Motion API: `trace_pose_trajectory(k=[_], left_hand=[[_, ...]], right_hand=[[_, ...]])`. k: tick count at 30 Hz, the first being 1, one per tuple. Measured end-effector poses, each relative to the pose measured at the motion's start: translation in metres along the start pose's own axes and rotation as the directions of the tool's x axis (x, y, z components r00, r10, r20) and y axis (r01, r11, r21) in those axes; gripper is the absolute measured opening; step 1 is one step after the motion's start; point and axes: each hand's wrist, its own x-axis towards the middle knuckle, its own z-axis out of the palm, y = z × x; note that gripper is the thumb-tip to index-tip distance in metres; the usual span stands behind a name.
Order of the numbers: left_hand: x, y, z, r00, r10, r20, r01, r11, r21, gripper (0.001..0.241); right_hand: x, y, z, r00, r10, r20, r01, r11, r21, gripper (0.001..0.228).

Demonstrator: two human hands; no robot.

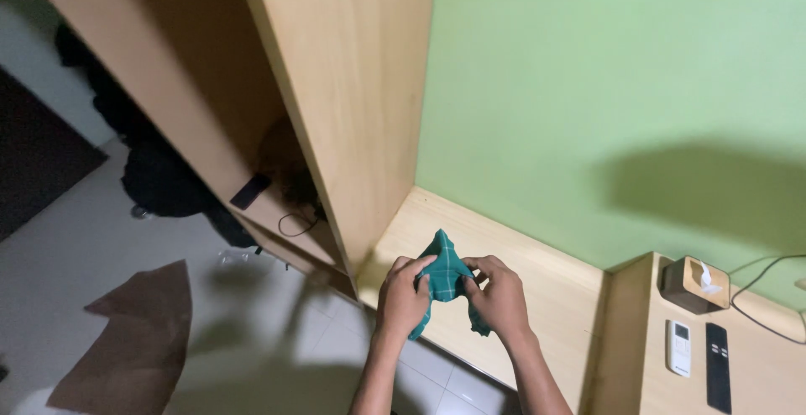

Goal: The person wipes a wooden bedside table with a green cloth, then moves to wipe the bed frame and headboard area. Finally, the person walks to a desk and places the cloth on the surface.

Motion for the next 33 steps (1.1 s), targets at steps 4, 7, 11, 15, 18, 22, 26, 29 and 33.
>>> trace_pose_trajectory(k=[4,7,11,15,18,22,26,29,33], left_hand=[[0.03,-0.01,-0.011,0.996,0.067,0.057,-0.067,0.998,-0.006,0.035],[0.05,-0.015,-0.017,0.99,0.091,0.106,-0.089,0.996,-0.023,0.035],[0.07,-0.018,-0.026,0.977,0.127,0.17,-0.124,0.992,-0.027,0.034],[0.082,-0.023,-0.031,0.962,0.116,0.249,-0.111,0.993,-0.033,0.034],[0.09,-0.025,-0.03,0.952,0.117,0.284,-0.108,0.993,-0.047,0.034],[0.101,-0.013,-0.026,0.93,0.055,0.363,-0.045,0.998,-0.035,0.034],[0.112,-0.012,-0.011,0.922,0.042,0.384,-0.035,0.999,-0.026,0.035],[0.123,-0.014,0.005,0.927,0.079,0.366,-0.075,0.997,-0.024,0.035],[0.138,-0.014,0.018,0.934,0.128,0.334,-0.128,0.992,-0.021,0.036]], right_hand=[[0.013,-0.006,0.014,0.997,0.04,-0.06,-0.041,0.999,-0.009,0.031],[0.019,-0.013,0.021,0.993,0.059,-0.104,-0.059,0.998,0.006,0.031],[0.025,-0.025,0.03,0.979,0.11,-0.169,-0.115,0.993,-0.023,0.03],[0.027,-0.031,0.038,0.966,0.163,-0.201,-0.172,0.985,-0.03,0.033],[0.026,-0.029,0.041,0.959,0.198,-0.201,-0.206,0.978,-0.018,0.032],[0.03,-0.024,0.038,0.95,0.208,-0.232,-0.221,0.975,-0.029,0.033],[0.042,-0.013,0.031,0.945,0.221,-0.24,-0.238,0.97,-0.048,0.032],[0.055,0.0,0.025,0.946,0.218,-0.239,-0.232,0.972,-0.033,0.031],[0.076,0.017,0.02,0.952,0.19,-0.238,-0.203,0.979,-0.03,0.029]])
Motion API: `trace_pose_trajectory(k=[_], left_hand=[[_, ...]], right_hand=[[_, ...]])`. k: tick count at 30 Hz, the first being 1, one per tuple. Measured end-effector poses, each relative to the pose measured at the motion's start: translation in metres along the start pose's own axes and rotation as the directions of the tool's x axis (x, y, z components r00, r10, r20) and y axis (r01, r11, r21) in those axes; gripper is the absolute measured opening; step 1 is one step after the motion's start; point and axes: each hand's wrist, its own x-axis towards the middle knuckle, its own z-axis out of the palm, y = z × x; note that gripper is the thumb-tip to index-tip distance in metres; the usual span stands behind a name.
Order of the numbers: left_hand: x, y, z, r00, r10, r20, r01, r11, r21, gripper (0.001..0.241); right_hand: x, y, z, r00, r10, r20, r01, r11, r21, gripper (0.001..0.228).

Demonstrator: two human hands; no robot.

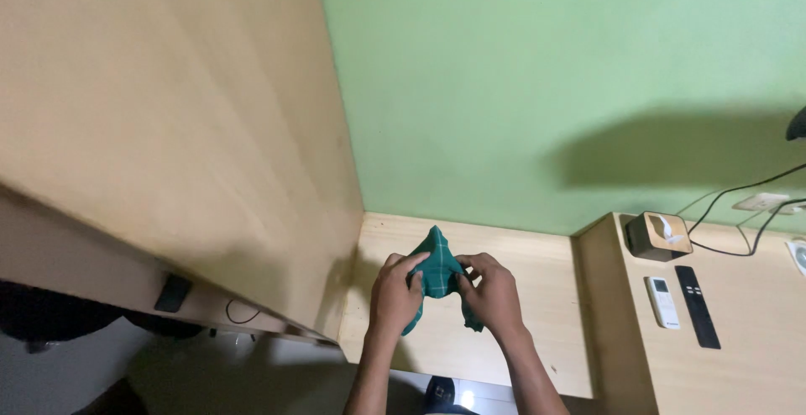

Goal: The person wipes a wooden bedside table with a green cloth, then moves to wipe the bed frame and headboard area. Finally, the person walks to a desk and places the cloth on the surface.

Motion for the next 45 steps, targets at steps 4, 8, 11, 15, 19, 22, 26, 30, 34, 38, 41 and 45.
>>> trace_pose_trajectory(k=[4,8,11,15,19,22,26,30,34,38,41,45], left_hand=[[0.014,-0.006,0.009,1.0,-0.022,-0.007,0.022,0.999,0.039,0.035],[0.021,-0.003,0.01,0.999,-0.034,-0.028,0.035,0.999,0.041,0.036],[0.028,-0.004,0.009,0.998,-0.061,-0.017,0.061,0.998,0.018,0.036],[0.047,-0.01,0.008,0.994,-0.103,0.021,0.102,0.994,0.04,0.037],[0.064,-0.015,-0.001,0.997,-0.079,0.027,0.078,0.996,0.041,0.035],[0.079,-0.023,-0.006,0.997,-0.067,0.032,0.065,0.997,0.042,0.035],[0.1,-0.037,-0.012,1.0,-0.018,-0.014,0.019,0.996,0.091,0.036],[0.12,-0.034,-0.017,0.997,-0.028,-0.073,0.037,0.992,0.122,0.042],[0.128,-0.038,-0.017,0.996,-0.003,-0.084,0.009,0.998,0.066,0.04],[0.131,-0.051,-0.01,0.996,0.052,-0.078,-0.044,0.994,0.102,0.04],[0.128,-0.049,-0.009,0.998,0.032,-0.055,-0.027,0.996,0.09,0.039],[0.127,-0.043,-0.011,0.995,0.074,-0.06,-0.069,0.994,0.089,0.037]], right_hand=[[0.018,0.005,-0.001,0.999,0.006,0.053,-0.008,0.999,0.034,0.029],[0.028,0.006,0.0,0.997,0.038,0.062,-0.041,0.998,0.038,0.029],[0.036,0.012,0.005,0.999,0.003,0.049,-0.005,0.999,0.044,0.03],[0.051,0.009,0.01,0.997,0.05,0.06,-0.051,0.999,0.014,0.03],[0.064,-0.004,0.016,0.999,0.044,0.025,-0.046,0.997,0.067,0.028],[0.077,-0.006,0.026,0.996,0.074,0.04,-0.076,0.996,0.048,0.029],[0.095,-0.008,0.042,0.999,0.028,0.017,-0.028,1.0,-0.008,0.03],[0.109,-0.024,0.046,0.978,-0.194,-0.073,0.185,0.976,-0.119,0.036],[0.114,-0.032,0.043,0.975,-0.207,-0.081,0.195,0.972,-0.13,0.039],[0.115,-0.026,0.041,0.975,-0.201,-0.099,0.187,0.973,-0.138,0.035],[0.113,-0.022,0.04,0.978,-0.181,-0.101,0.17,0.979,-0.115,0.033],[0.109,-0.024,0.035,0.984,-0.151,-0.096,0.145,0.987,-0.064,0.029]])
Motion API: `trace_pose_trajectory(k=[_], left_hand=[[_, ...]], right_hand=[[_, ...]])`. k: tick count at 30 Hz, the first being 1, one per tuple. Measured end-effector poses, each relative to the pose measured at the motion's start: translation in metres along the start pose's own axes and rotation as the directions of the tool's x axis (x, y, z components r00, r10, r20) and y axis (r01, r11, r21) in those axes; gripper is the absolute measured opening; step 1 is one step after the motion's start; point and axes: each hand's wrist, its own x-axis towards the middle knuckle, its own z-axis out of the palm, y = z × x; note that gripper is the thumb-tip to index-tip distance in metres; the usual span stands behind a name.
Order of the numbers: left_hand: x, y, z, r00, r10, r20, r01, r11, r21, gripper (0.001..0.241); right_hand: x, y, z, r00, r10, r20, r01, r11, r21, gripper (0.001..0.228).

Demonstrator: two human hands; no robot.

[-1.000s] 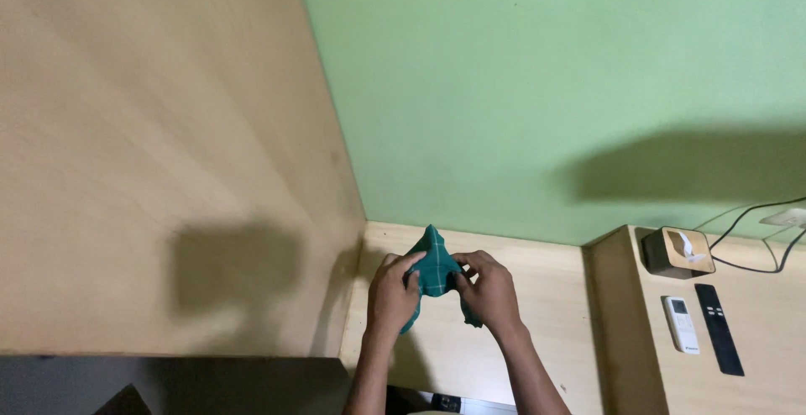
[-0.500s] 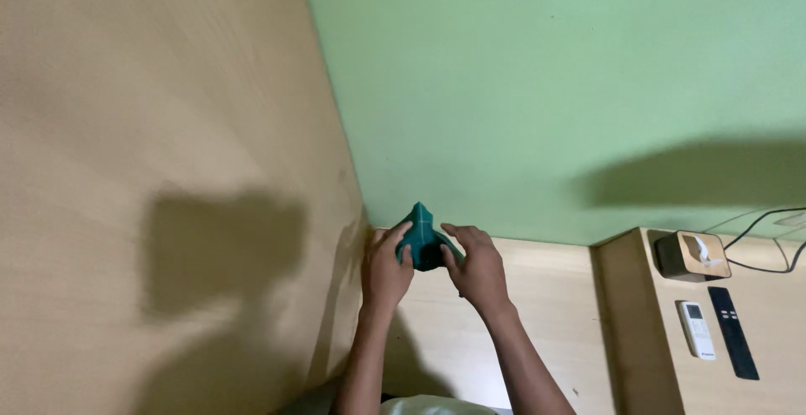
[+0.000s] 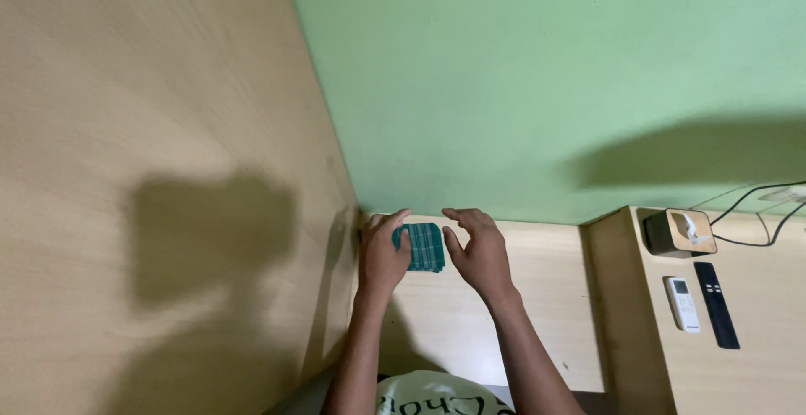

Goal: The person wipes a wooden bedside table with a green cloth, then moves to wipe the bed frame and headboard area. Finally, the person walks to a desk and places the cloth on the surface.

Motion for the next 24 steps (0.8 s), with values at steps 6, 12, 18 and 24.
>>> trace_pose_trajectory(k=[6,12,18,24], left_hand=[[-0.003,0.007,0.002,0.999,-0.03,0.02,0.031,0.999,-0.018,0.038],[-0.016,0.006,0.008,0.999,0.031,-0.027,-0.032,0.999,-0.014,0.038],[-0.036,0.02,0.0,0.998,-0.061,-0.006,0.061,0.998,-0.012,0.039],[-0.07,0.015,-0.005,0.987,-0.152,-0.052,0.151,0.988,-0.016,0.04]], right_hand=[[-0.004,0.001,-0.007,0.998,0.062,0.03,-0.063,0.998,0.008,0.029],[-0.012,0.004,-0.014,0.998,0.063,0.025,-0.064,0.997,0.047,0.028],[-0.022,0.003,-0.018,0.992,0.098,0.079,-0.107,0.987,0.123,0.027],[-0.035,0.002,-0.013,0.989,0.057,0.139,-0.079,0.984,0.158,0.027]])
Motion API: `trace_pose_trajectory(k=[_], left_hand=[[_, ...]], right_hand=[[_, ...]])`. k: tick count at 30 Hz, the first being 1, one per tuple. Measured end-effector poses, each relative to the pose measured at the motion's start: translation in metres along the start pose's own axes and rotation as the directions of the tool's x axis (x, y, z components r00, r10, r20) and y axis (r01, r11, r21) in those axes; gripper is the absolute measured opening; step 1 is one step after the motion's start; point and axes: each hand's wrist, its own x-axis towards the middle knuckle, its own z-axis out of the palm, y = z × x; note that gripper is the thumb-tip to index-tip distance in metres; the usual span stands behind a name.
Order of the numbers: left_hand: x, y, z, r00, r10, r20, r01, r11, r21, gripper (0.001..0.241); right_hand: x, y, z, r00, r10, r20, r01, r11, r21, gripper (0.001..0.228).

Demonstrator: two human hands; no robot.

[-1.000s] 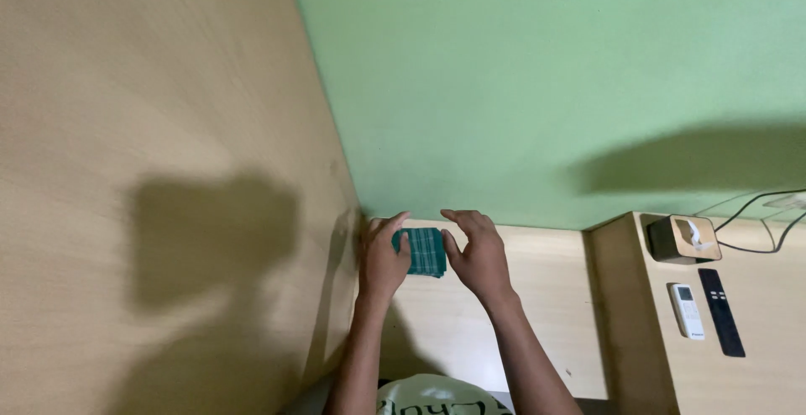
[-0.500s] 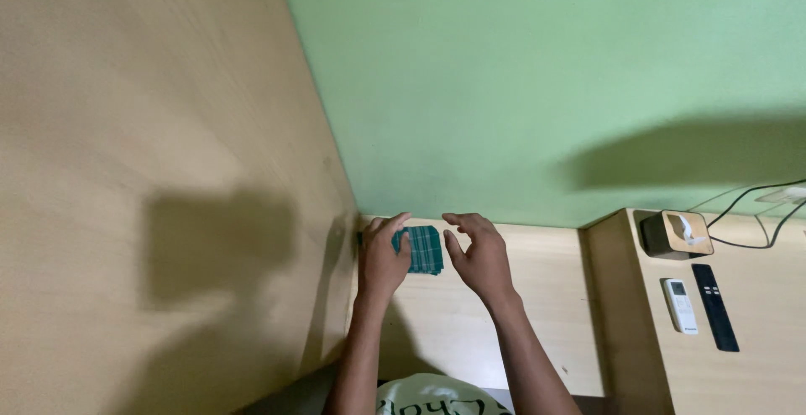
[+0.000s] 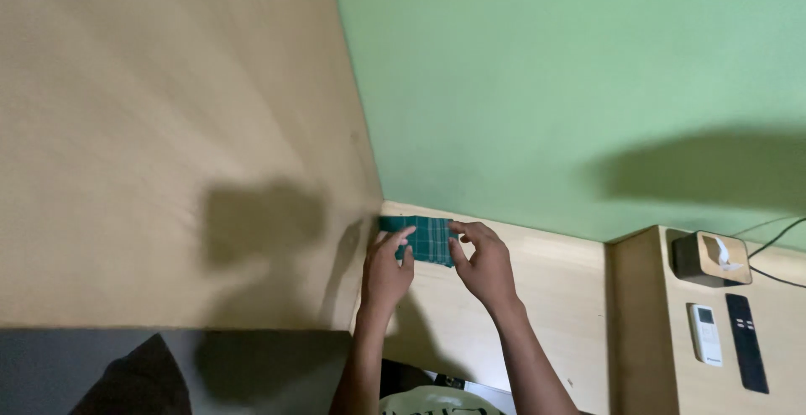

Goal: The person wipes a wooden bedside table with a green cloth, then moves to wipe the bed frame and headboard area. Finally, the person walks to a desk and places the cloth on the surface.

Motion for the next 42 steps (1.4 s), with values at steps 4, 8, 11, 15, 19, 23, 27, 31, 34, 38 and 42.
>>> trace_pose_trajectory(k=[4,8,11,15,19,23,27,31,34,38,42], left_hand=[[-0.021,-0.012,-0.004,0.995,0.053,-0.083,-0.048,0.997,0.057,0.037],[-0.031,-0.009,-0.016,0.998,0.023,-0.056,-0.02,0.999,0.044,0.038],[-0.033,-0.01,-0.018,0.997,0.027,-0.066,-0.025,0.999,0.028,0.037],[-0.034,-0.008,-0.023,0.995,0.051,-0.09,-0.056,0.997,-0.049,0.037],[-0.033,-0.012,-0.033,0.988,0.134,-0.074,-0.136,0.99,-0.021,0.036],[-0.034,-0.016,-0.05,0.971,0.23,-0.059,-0.232,0.972,-0.028,0.039],[-0.043,-0.012,-0.072,0.97,0.243,0.011,-0.242,0.969,-0.05,0.036],[-0.054,-0.025,-0.079,0.963,0.258,0.077,-0.252,0.965,-0.073,0.037],[-0.065,-0.031,-0.079,0.958,0.262,0.114,-0.248,0.961,-0.12,0.036],[-0.079,-0.033,-0.083,0.944,0.275,0.183,-0.254,0.958,-0.129,0.035],[-0.085,-0.033,-0.086,0.922,0.298,0.249,-0.261,0.95,-0.169,0.037]], right_hand=[[-0.011,0.009,0.012,0.996,-0.084,0.024,0.084,0.996,-0.012,0.026],[-0.016,0.002,0.018,0.992,-0.103,0.067,0.104,0.994,-0.019,0.027],[-0.019,-0.013,0.013,0.994,-0.077,0.08,0.079,0.996,-0.028,0.027],[-0.022,-0.009,0.021,0.978,-0.207,0.021,0.208,0.977,-0.045,0.027],[-0.031,-0.04,0.02,0.988,-0.153,0.013,0.154,0.985,-0.083,0.028],[-0.043,-0.057,0.035,0.99,-0.136,-0.029,0.134,0.989,-0.057,0.028],[-0.059,-0.074,0.051,0.977,-0.191,-0.092,0.182,0.978,-0.099,0.027],[-0.08,-0.086,0.06,0.976,-0.187,-0.112,0.172,0.977,-0.127,0.027],[-0.099,-0.094,0.062,0.981,-0.139,-0.135,0.119,0.982,-0.147,0.026],[-0.126,-0.096,0.065,0.978,-0.105,-0.178,0.071,0.98,-0.187,0.026],[-0.146,-0.098,0.063,0.968,-0.074,-0.238,0.025,0.979,-0.202,0.026]])
